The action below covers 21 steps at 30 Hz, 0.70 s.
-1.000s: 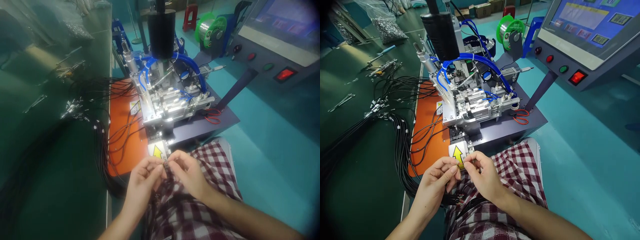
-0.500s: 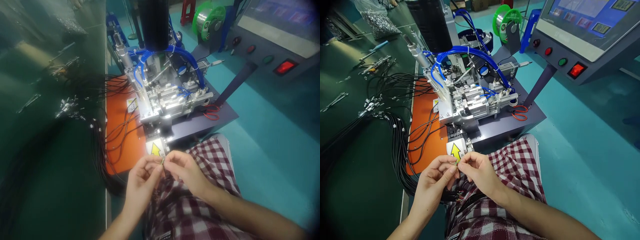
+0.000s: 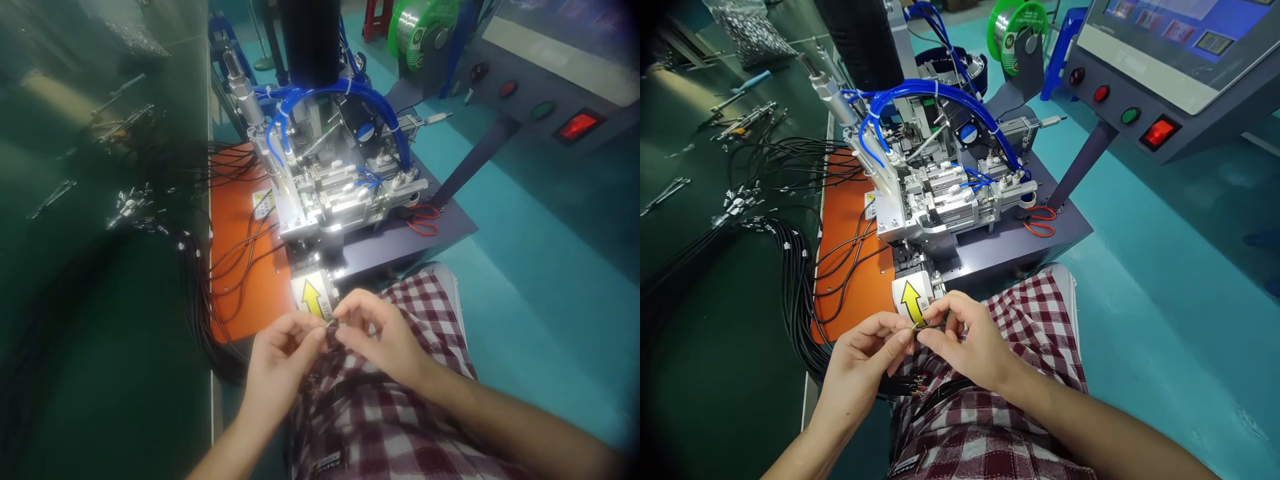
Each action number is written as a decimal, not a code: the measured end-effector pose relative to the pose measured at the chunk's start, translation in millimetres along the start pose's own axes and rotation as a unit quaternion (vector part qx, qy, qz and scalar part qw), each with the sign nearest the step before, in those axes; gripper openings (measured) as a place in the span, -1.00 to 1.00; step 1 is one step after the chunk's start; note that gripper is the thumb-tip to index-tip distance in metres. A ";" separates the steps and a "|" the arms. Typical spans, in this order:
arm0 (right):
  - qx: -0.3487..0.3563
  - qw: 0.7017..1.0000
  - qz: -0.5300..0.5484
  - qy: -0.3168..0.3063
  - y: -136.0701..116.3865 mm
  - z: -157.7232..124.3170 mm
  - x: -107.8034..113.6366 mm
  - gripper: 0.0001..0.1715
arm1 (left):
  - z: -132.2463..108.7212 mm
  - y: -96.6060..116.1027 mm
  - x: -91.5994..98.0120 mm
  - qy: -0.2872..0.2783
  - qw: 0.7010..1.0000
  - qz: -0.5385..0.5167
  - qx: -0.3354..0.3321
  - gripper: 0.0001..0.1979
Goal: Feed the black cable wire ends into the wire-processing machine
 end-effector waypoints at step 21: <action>0.052 0.961 -0.043 -0.268 -16.2 14.0 -26.6 -0.90 | -3.3 -12.8 -21.1 -0.169 0.977 0.001 0.130 -0.78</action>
Point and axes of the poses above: each hand's wrist, its own z-axis towards the middle knuckle, its own x-axis out of the back of the hand, y = z × x, the point moved 9 cm from there along z, towards the middle knuckle, and after that the axes turned 1 degree about -z, right-handed, at the moved point
